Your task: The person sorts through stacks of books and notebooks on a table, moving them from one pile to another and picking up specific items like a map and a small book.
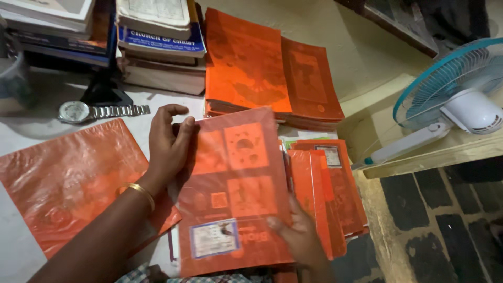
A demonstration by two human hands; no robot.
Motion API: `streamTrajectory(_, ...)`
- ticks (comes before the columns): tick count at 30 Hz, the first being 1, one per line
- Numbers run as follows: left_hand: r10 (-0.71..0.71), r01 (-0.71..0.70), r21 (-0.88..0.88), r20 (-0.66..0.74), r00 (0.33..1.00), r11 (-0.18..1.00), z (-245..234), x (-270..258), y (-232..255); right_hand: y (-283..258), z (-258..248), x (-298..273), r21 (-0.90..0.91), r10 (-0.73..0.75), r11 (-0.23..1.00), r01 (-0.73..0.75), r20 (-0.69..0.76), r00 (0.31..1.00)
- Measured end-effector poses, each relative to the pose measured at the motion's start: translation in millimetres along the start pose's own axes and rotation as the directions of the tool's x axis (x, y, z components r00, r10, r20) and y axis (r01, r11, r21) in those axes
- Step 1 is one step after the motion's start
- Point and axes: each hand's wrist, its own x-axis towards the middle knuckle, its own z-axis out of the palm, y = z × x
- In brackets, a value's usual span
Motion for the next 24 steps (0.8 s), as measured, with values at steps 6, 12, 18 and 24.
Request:
streamTrajectory(6, 0.228, -0.228, -0.008, -0.023, 0.973, 0.974, -10.4, 8.4, -4.0, -83.4, -40.6, -35.7, -0.248, -0.099, 0.968, 0.031, -0.268, 0.958)
streamTrajectory(12, -0.032, 0.112, -0.242, 0.312, 0.949, 0.964, -10.2, 5.1, -12.5, -137.5, -17.6, -55.6, -0.637, -0.599, 0.686, 0.351, -0.22, 0.77)
streamTrajectory(18, 0.01, 0.546, -0.69, 0.625, 0.781, 0.476, -13.9, 2.1, 35.4, -73.9, 75.4, 7.3, -0.464, -0.561, 0.656, 0.595, 0.227, 0.796)
streamTrajectory(24, -0.023, 0.674, -0.684, 0.697, 0.717, 0.28, -12.9, -8.0, 62.9, -63.1, 141.1, 30.9, -0.788, -0.44, 0.038, 0.615, 0.539, 0.718)
